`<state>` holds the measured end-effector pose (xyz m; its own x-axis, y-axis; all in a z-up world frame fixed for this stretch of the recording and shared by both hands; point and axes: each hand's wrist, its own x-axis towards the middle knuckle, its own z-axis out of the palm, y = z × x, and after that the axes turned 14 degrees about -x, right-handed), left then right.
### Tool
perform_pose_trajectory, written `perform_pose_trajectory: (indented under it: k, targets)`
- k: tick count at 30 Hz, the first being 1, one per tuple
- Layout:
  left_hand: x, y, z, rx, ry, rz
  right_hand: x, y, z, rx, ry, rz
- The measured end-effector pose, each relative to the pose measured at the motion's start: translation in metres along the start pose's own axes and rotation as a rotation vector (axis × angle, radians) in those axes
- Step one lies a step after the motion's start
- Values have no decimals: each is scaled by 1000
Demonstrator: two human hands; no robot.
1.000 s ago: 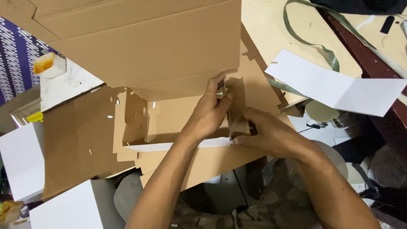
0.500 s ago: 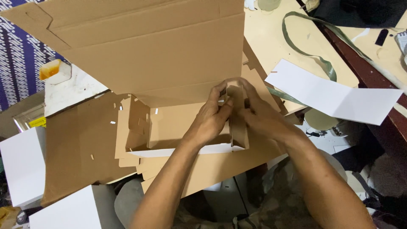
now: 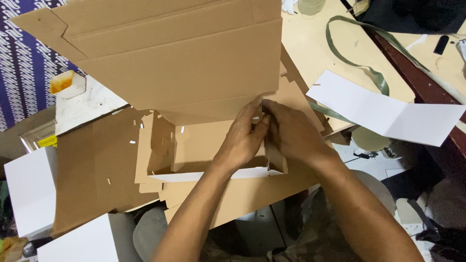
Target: The person assembles a rectangular cardboard box by folding the side flaps and inserting white paper strips into slots to secure the structure. The person then places a white rectangular insert into the assembled box and sets it aside.
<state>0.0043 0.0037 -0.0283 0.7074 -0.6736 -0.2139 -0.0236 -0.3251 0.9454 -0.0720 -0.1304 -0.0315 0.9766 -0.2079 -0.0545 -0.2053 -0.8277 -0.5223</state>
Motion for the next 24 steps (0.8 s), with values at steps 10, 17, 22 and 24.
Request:
perform_pose_trajectory:
  k: [10, 17, 22, 24]
  targets:
    - [6, -8, 0, 0, 8, 0, -21, -16, -9, 298, -79, 103]
    - [11, -12, -2, 20, 23, 43, -3, -6, 11, 538, -1, 122]
    - [5, -1, -1, 41, 49, 23, -11, 4, 5, 391, -137, 146]
    - [3, -4, -1, 51, 44, 15, -29, -3, -10, 543, -183, 58]
